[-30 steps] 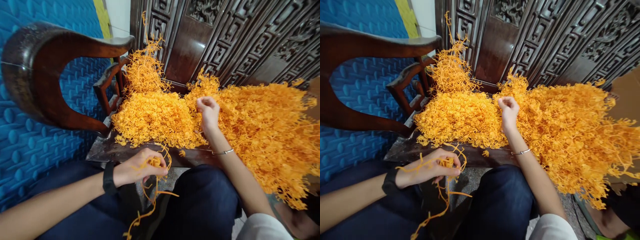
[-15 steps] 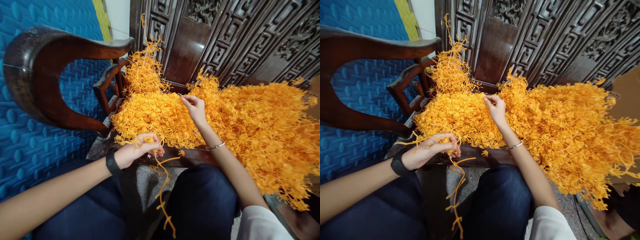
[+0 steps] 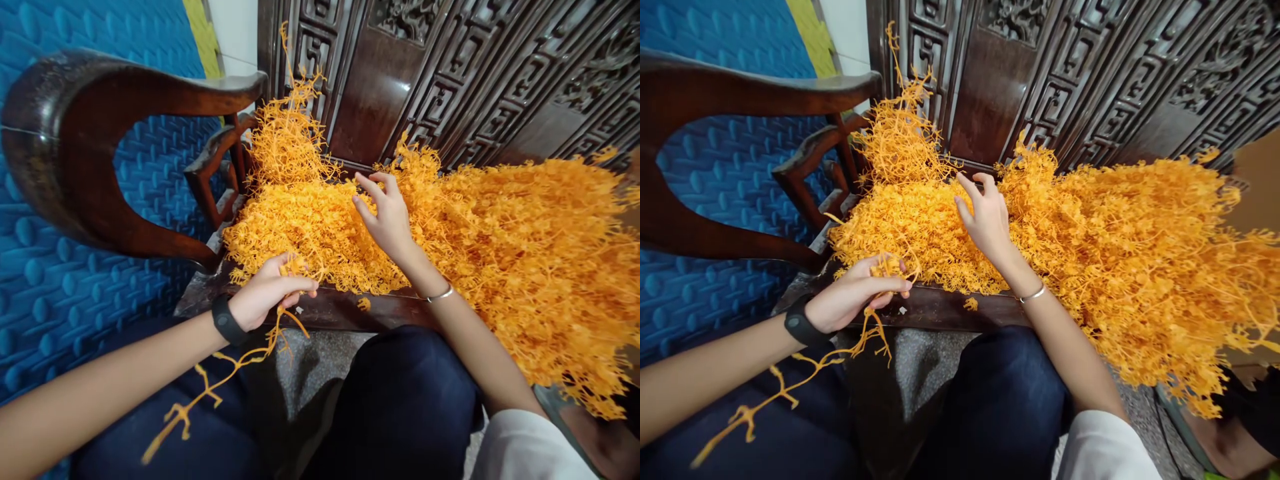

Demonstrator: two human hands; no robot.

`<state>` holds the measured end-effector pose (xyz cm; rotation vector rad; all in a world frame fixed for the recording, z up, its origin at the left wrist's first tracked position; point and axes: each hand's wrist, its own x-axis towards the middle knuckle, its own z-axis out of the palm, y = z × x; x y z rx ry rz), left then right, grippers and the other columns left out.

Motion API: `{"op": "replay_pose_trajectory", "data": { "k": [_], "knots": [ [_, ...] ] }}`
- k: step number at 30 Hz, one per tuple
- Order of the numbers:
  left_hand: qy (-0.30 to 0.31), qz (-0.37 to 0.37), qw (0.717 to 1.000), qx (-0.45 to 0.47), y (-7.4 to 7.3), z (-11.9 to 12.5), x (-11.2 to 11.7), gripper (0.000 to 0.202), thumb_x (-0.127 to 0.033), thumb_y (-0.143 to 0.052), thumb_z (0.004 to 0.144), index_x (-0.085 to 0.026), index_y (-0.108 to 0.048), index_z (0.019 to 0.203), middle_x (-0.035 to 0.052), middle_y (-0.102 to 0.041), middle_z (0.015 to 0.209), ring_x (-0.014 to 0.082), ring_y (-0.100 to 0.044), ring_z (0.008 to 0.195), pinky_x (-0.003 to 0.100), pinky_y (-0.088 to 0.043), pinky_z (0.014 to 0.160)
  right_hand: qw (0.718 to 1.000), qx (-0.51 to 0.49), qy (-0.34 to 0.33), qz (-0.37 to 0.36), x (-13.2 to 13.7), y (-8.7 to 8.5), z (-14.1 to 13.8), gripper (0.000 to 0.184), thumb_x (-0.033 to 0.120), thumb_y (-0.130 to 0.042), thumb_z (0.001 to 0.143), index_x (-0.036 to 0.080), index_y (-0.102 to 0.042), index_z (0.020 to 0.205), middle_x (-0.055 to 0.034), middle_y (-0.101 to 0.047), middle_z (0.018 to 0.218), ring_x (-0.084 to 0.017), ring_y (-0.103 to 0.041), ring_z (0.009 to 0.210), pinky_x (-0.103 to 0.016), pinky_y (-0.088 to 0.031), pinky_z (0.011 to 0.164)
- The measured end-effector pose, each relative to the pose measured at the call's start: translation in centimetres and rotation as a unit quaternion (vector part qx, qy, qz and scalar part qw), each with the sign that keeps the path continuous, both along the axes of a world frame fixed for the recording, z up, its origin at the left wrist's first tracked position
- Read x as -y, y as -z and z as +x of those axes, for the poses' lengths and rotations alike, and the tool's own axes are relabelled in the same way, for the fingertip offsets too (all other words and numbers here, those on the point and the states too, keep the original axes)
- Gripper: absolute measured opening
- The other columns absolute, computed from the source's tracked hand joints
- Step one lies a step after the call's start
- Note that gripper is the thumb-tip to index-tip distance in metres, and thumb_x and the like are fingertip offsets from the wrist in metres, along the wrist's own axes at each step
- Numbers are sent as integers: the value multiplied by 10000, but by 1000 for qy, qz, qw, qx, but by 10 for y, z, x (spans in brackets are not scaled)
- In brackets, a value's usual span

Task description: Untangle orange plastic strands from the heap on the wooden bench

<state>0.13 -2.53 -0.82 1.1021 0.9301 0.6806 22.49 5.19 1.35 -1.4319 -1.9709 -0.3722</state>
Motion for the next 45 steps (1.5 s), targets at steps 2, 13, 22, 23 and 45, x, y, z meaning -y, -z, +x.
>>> {"op": "replay_pose_trajectory", "data": {
  "k": [2, 13, 22, 23, 45],
  "knots": [
    [15, 1, 1000, -3, -1, 1, 1, 245, -168, -645, 685, -147, -451, 832, -3, -608, 625, 8, -332, 385, 171, -192, 402, 1000, -17, 19, 12, -5, 3, -2, 280, 361, -449, 870, 199, -629, 1013, -107, -532, 1102, -245, -542, 1008, -414, -434, 868],
    [21, -23, 1000, -2, -8, 0, 3, 506, -138, -599, 654, -163, -368, 1104, -43, -573, 577, 24, -314, 409, 184, -182, 435, 949, -42, -303, -78, 33, -21, -38, 55, 219, -523, 839, 186, -563, 857, -21, -572, 837, -120, -520, 747, -291, -452, 729],
    [68, 3, 997, 39, -7, -5, -3, 208, -250, -621, 727, -165, -503, 876, -55, -495, 580, 31, -347, 439, 187, -142, 400, 897, 115, -393, -170, 57, -20, -55, 199, 255, -451, 891, 147, -614, 927, -96, -533, 969, -166, -482, 900, -336, -416, 794],
    [66, 2, 997, 39, -7, -6, -3, 234, -285, -632, 734, -170, -502, 891, -58, -483, 585, 34, -361, 449, 185, -136, 400, 896, 93, -399, -173, 55, -19, -54, 185, 248, -463, 885, 140, -614, 883, -90, -533, 943, -160, -487, 885, -330, -417, 787],
    [70, 15, 997, 1, -11, -11, -21, 149, -260, -681, 708, -149, -628, 791, -11, -560, 727, 7, -338, 446, 155, -175, 398, 827, -452, -216, -256, 48, -10, -54, 114, 166, -605, 719, 181, -496, 691, 22, -538, 678, -85, -535, 650, -255, -450, 677]
  ]
}}
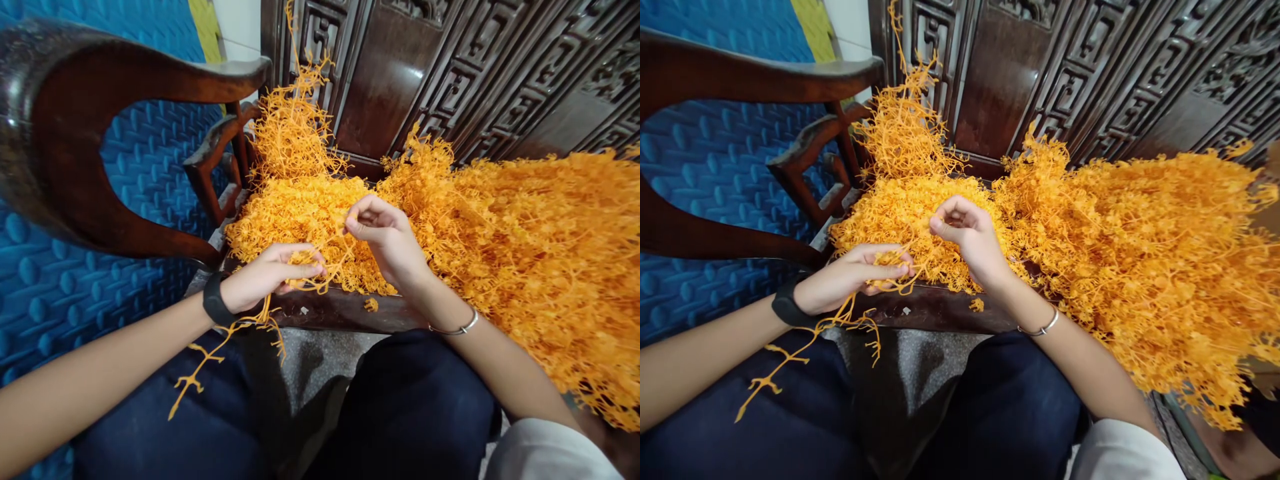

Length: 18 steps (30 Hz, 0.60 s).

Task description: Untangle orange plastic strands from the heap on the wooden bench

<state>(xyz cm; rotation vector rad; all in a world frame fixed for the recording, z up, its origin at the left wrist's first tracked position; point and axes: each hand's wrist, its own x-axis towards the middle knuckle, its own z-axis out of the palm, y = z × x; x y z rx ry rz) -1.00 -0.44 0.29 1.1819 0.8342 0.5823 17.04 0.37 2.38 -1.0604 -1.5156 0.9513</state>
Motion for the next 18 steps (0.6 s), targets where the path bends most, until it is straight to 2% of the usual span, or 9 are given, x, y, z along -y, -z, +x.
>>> {"op": "replay_pose_trajectory", "data": {
  "k": [3, 5, 8, 10, 12, 15, 18],
  "knots": [
    [-10, -6, 1000, 25, -2, -1, 0, 142, -258, -672, 711, -151, -626, 792, -4, -566, 760, 2, -310, 431, 168, -154, 391, 997, 28, 53, 43, 3, -1, -8, 105, 186, -550, 746, 200, -451, 713, 7, -535, 712, -105, -547, 689, -276, -462, 690],
    [-9, 1, 999, 32, -2, -2, 1, 130, -264, -664, 714, -161, -626, 785, -5, -566, 756, 6, -296, 423, 175, -155, 390, 993, 56, 75, 75, -1, -6, 0, 79, 215, -509, 776, 211, -439, 738, -10, -545, 757, -123, -561, 731, -288, -468, 690],
    [13, 9, 1000, 5, 4, -4, 6, 118, -278, -649, 728, -164, -634, 753, -8, -553, 696, 14, -275, 413, 183, -151, 386, 976, 93, 136, 143, -22, -17, 34, 84, 297, -428, 838, 228, -476, 831, -44, -559, 895, -145, -572, 799, -300, -466, 679],
    [19, 5, 1000, -20, 8, -4, 9, 138, -298, -641, 738, -162, -644, 759, -15, -533, 650, 17, -270, 410, 182, -155, 385, 960, 82, 208, 166, -41, -19, 59, 130, 334, -437, 835, 231, -499, 883, -61, -553, 963, -159, -574, 822, -311, -461, 668],
    [7, 0, 1000, -26, 11, -3, 10, 165, -317, -646, 736, -162, -645, 794, -26, -518, 628, 19, -296, 418, 173, -179, 389, 951, 59, 264, 147, -57, -15, 75, 107, 309, -523, 773, 208, -508, 806, -47, -572, 868, -144, -560, 710, -317, -459, 631],
    [3, 9, 1000, -17, 9, 1, 8, 205, -316, -669, 717, -169, -615, 851, -47, -507, 632, 17, -339, 425, 159, -233, 401, 960, 68, 247, 111, -71, 3, 75, 120, 216, -638, 646, 185, -534, 697, -1, -574, 681, -123, -545, 608, -325, -477, 641],
    [10, 40, 999, -29, 5, 4, 7, 241, -299, -692, 691, -173, -588, 868, -53, -521, 656, 25, -379, 443, 161, -294, 420, 961, 101, 226, 121, -77, 16, 65, 84, 165, -627, 634, 169, -592, 710, -10, -628, 717, -138, -599, 682, -345, -501, 721]
  ]
}}
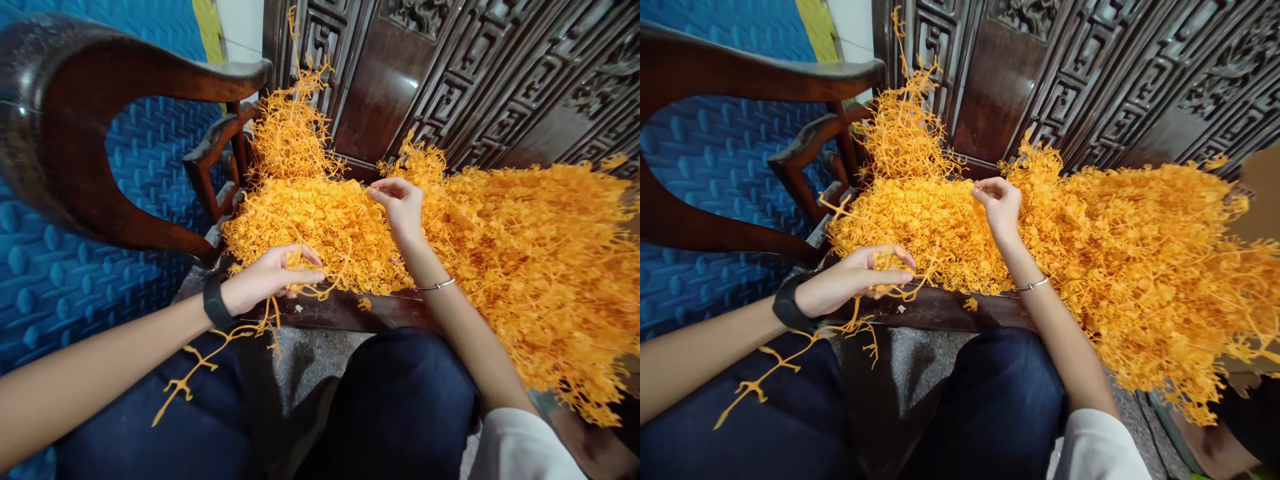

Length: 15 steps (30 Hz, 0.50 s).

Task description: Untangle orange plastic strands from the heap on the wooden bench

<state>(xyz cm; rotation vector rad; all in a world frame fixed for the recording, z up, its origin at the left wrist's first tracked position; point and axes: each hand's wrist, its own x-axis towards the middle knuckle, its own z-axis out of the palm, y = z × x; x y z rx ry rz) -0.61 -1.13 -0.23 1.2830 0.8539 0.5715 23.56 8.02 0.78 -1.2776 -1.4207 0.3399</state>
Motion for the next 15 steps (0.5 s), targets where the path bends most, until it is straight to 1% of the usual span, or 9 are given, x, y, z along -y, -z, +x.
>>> {"op": "replay_pose_trajectory", "data": {
  "k": [2, 4, 6, 7, 9, 11, 13, 14, 15],
  "knots": [
    [-2, 27, 1000, -9, -1, 2, 0, 269, -291, -708, 667, -168, -586, 873, -34, -554, 713, 49, -448, 514, 173, -348, 463, 999, 40, 2, 4, -1, 3, -3, 136, 142, -588, 658, 154, -630, 787, -45, -667, 814, -158, -624, 748, -365, -505, 759],
    [-7, 49, 999, -15, -1, 3, 0, 295, -290, -722, 646, -166, -593, 881, -5, -586, 806, 83, -516, 620, 192, -393, 522, 995, 97, 7, 10, 2, 0, -5, 255, 121, -569, 666, 147, -640, 910, -84, -674, 957, -188, -629, 853, -390, -500, 793],
    [-11, 59, 998, -23, 0, 4, 0, 302, -282, -731, 629, -171, -605, 881, 17, -606, 879, 116, -559, 711, 216, -427, 591, 986, 162, -2, 25, 12, -7, -9, 340, 113, -572, 668, 169, -628, 999, -90, -646, 1084, -215, -599, 987, -408, -486, 832],
    [-11, 62, 998, -29, 1, 3, -1, 296, -269, -738, 618, -173, -613, 869, 25, -615, 901, 131, -573, 756, 227, -440, 635, 982, 185, -17, 32, 21, -12, -13, 337, 116, -572, 679, 186, -627, 1004, -80, -635, 1115, -218, -577, 1040, -409, -478, 847],
    [-12, 64, 997, -40, 3, 3, -3, 289, -252, -751, 597, -177, -626, 846, 36, -629, 926, 155, -581, 840, 246, -445, 719, 978, 189, -80, 33, 42, -26, -26, 246, 140, -558, 724, 204, -639, 947, -54, -640, 1089, -202, -567, 1063, -381, -478, 847],
    [-15, 61, 997, -53, 5, 1, -5, 308, -262, -761, 585, -180, -629, 850, 42, -633, 959, 169, -574, 898, 257, -435, 767, 970, 145, -194, -6, 65, -40, -40, 153, 176, -550, 768, 199, -645, 886, -39, -658, 1002, -169, -600, 982, -330, -491, 806],
    [-12, 56, 997, -47, 6, 0, -6, 343, -274, -759, 591, -183, -620, 892, 41, -632, 980, 171, -568, 912, 266, -426, 785, 934, 120, -320, -107, 82, -50, -54, 118, 199, -551, 788, 182, -647, 855, -28, -673, 868, -136, -629, 817, -291, -500, 728],
    [-7, 56, 998, -40, 6, -1, -7, 354, -269, -757, 594, -183, -613, 906, 35, -632, 965, 167, -569, 894, 268, -424, 781, 914, 126, -352, -156, 87, -52, -59, 108, 195, -554, 787, 169, -648, 832, -25, -673, 800, -123, -622, 733, -277, -495, 683],
    [0, 60, 998, -35, 6, -1, -7, 352, -260, -758, 594, -182, -608, 902, 23, -630, 919, 160, -569, 853, 266, -422, 762, 902, 144, -358, -192, 90, -52, -63, 97, 181, -559, 777, 156, -650, 800, -23, -667, 746, -114, -606, 675, -267, -482, 647]
  ]
}}
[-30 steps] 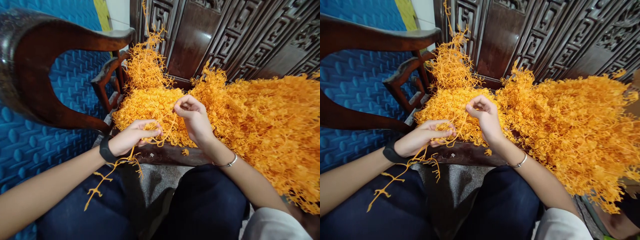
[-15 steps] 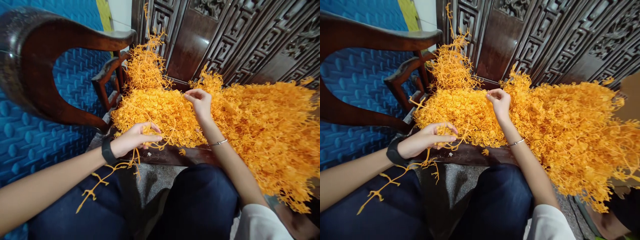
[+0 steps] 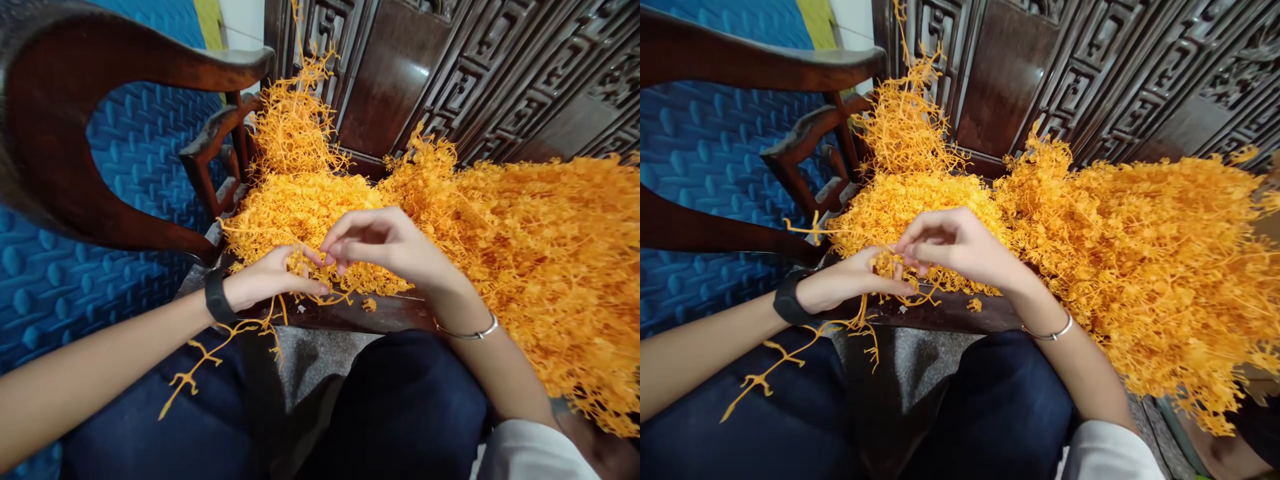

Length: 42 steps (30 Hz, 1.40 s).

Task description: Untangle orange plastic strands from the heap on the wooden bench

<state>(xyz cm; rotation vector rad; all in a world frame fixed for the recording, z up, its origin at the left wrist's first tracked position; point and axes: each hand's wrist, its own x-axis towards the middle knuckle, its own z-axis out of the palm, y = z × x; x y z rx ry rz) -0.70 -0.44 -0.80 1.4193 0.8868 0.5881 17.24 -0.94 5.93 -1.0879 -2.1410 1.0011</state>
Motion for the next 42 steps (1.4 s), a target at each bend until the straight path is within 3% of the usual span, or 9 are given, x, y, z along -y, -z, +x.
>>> {"op": "replay_pose_trajectory", "data": {
  "k": [3, 5, 9, 14, 18, 20, 24, 30, 42],
  "knots": [
    [19, 15, 1000, 2, -5, 0, 0, 274, -218, -764, 579, -174, -598, 793, -24, -580, 734, 126, -533, 685, 250, -408, 672, 998, 60, 28, -15, -4, 12, -7, 83, 141, -588, 728, 129, -653, 779, -31, -657, 743, -103, -571, 666, -248, -446, 624],
    [29, 17, 999, 16, -8, 1, 0, 238, -176, -757, 577, -169, -589, 745, -32, -561, 700, 117, -522, 661, 241, -403, 663, 997, 49, 6, -53, -10, 22, -9, 149, 168, -627, 709, 120, -654, 847, -19, -631, 737, -88, -538, 645, -231, -423, 596],
    [28, -4, 999, 45, -8, -1, -1, 326, -156, -756, 570, -160, -595, 854, 6, -604, 818, 154, -563, 797, 258, -422, 739, 994, 7, -33, -108, -15, 33, -15, 232, 220, -686, 687, 131, -644, 898, 28, -558, 658, -57, -464, 569, -213, -382, 545],
    [-24, -15, 1000, 10, -6, -3, 0, 467, -179, -793, 528, -173, -578, 943, 18, -594, 987, 165, -560, 922, 263, -432, 792, 985, -74, -81, -136, -15, 34, -18, 162, 148, -698, 661, 147, -587, 779, -13, -621, 836, -98, -576, 779, -259, -463, 742],
    [19, -39, 999, 16, -7, -5, -2, 271, -196, -719, 632, -149, -590, 865, -9, -583, 798, 108, -535, 718, 229, -418, 659, 957, -160, -57, -237, -21, 39, -13, 191, 115, -672, 670, 159, -493, 718, 0, -637, 775, -100, -633, 751, -255, -493, 725],
    [52, -46, 998, -4, -6, -6, -4, 202, -248, -670, 689, -129, -597, 835, -16, -552, 718, 88, -479, 629, 216, -385, 584, 949, -196, -17, -247, -24, 41, -9, 251, 127, -687, 660, 173, -442, 693, 19, -642, 694, -97, -644, 672, -246, -502, 673],
    [93, -41, 994, -31, -2, -9, -10, 198, -313, -612, 741, -117, -614, 770, -16, -522, 676, 73, -422, 581, 200, -354, 546, 965, -183, 55, -178, -27, 37, -2, 266, 223, -732, 649, 170, -485, 730, 17, -645, 648, -91, -627, 608, -231, -508, 606],
    [81, -13, 996, -19, -2, -10, -8, 300, -400, -520, 798, -153, -546, 631, -55, -356, 550, 60, -284, 462, 193, -218, 432, 992, -92, 88, -12, -22, 20, 14, 187, 303, -679, 723, 141, -586, 710, 2, -621, 599, -63, -556, 508, -205, -454, 502],
    [-65, 9, 998, 21, -7, -2, -3, 223, -348, -608, 714, -158, -572, 602, -27, -481, 586, 61, -363, 478, 189, -254, 441, 951, -98, 270, 110, -23, 17, 16, 193, 273, -638, 754, 152, -578, 616, 24, -550, 468, -46, -467, 407, -203, -349, 413]
  ]
}}
